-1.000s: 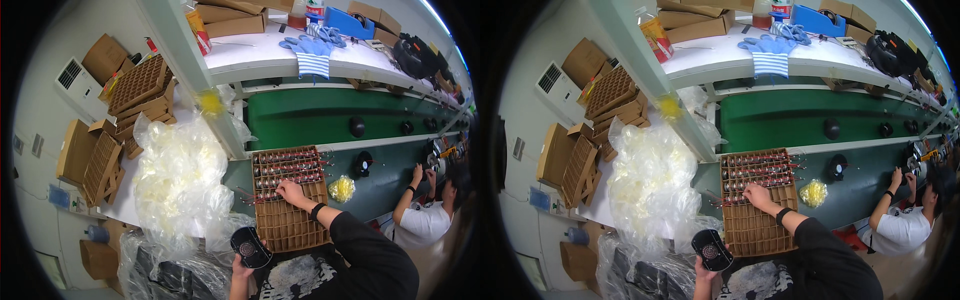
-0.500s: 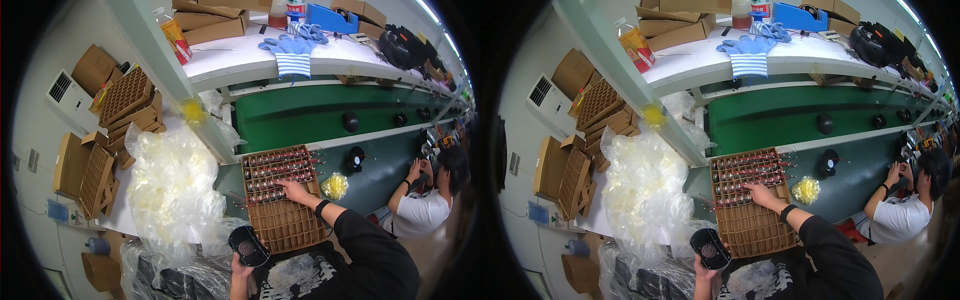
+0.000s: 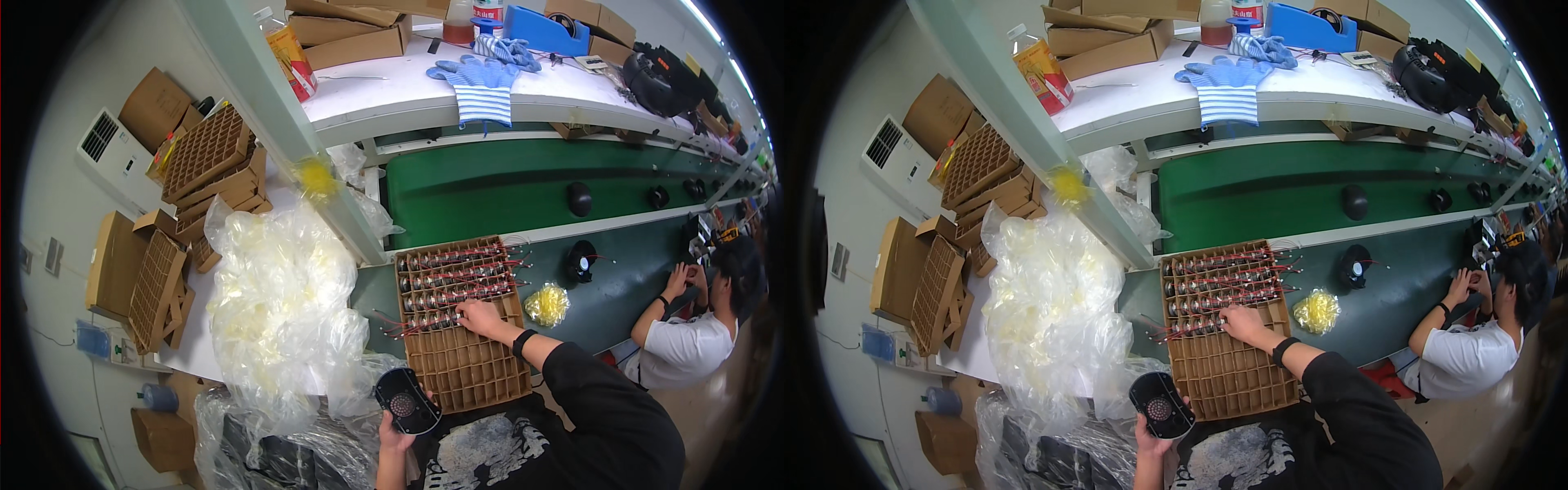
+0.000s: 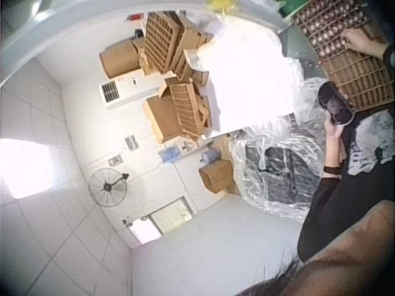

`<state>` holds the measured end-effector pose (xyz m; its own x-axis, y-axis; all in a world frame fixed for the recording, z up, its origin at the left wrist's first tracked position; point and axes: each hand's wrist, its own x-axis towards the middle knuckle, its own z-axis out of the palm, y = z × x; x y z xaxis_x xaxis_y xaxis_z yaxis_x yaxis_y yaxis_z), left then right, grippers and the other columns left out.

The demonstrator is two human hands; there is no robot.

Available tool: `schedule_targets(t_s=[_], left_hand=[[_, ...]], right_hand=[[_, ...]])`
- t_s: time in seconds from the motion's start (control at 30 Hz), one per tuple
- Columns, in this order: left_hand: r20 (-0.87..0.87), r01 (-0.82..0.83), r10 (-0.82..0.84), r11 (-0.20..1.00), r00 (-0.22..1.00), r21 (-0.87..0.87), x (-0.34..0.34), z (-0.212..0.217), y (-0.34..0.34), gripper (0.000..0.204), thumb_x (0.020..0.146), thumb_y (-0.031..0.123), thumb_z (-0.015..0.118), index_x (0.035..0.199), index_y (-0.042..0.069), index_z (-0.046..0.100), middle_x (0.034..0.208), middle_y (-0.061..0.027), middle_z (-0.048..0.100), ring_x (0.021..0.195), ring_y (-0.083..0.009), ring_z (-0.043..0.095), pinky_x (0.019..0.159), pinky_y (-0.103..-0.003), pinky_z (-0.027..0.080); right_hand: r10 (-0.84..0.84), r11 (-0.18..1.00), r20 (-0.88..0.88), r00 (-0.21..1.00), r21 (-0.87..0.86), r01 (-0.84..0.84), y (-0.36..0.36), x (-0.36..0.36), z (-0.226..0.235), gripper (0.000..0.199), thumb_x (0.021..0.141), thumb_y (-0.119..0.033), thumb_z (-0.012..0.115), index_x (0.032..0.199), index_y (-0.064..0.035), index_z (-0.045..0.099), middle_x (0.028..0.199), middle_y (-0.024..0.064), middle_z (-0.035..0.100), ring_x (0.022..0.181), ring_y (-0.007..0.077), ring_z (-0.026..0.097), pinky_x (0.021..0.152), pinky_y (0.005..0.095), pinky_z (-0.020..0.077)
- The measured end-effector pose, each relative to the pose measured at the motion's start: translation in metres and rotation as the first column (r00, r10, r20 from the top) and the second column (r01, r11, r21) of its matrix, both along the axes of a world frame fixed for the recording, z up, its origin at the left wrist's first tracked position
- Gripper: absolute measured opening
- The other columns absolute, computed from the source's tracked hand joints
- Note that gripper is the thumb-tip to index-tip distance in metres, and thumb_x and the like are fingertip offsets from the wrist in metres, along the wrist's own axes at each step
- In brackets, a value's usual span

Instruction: The recorder is assembling small electronic components, fitting plastic housings and sensors together on a factory assembly line.

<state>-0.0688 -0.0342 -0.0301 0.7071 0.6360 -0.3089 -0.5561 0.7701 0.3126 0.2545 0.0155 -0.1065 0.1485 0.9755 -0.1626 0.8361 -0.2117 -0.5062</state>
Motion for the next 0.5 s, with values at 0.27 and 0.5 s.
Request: schedule_targets(t_s=[0.27,0.5], left_hand=[[-0.008,-0.016,0.016,1.0,1.0,-0.015,0.001,-0.002,-0.004,0.091,0.076,0.05,0.069,0.14,-0.001,0.028,0.135,-0.0183,0.043,0.128,-0.0378,0.039,0.105,-0.057,0.033],[0.0,0.005,-0.005,1.0,1.0,-0.021,0.0,-0.002,-0.006,0.089,0.077,0.049,0.067,0.14,0.0,0.028,0.136,-0.0189,0.042,0.128,-0.0384,0.038,0.105,-0.056,0.032]], right_hand=[[0.083,0.994,0.077,0.994,0.059,-0.088,0.01,-0.007,-0.007,0.017,0.078,-0.021,0.065,0.091,-0.0106,0.065,0.097,0.0071,0.061,0.091,0.027,0.062,0.074,0.0419,0.0515],[0.249,0.96,0.305,0.919,0.048,-0.276,0.019,-0.01,-0.011,0.007,0.075,-0.013,0.06,0.078,-0.0084,0.063,0.086,0.007,0.062,0.085,0.0259,0.062,0.069,0.0399,0.0511]])
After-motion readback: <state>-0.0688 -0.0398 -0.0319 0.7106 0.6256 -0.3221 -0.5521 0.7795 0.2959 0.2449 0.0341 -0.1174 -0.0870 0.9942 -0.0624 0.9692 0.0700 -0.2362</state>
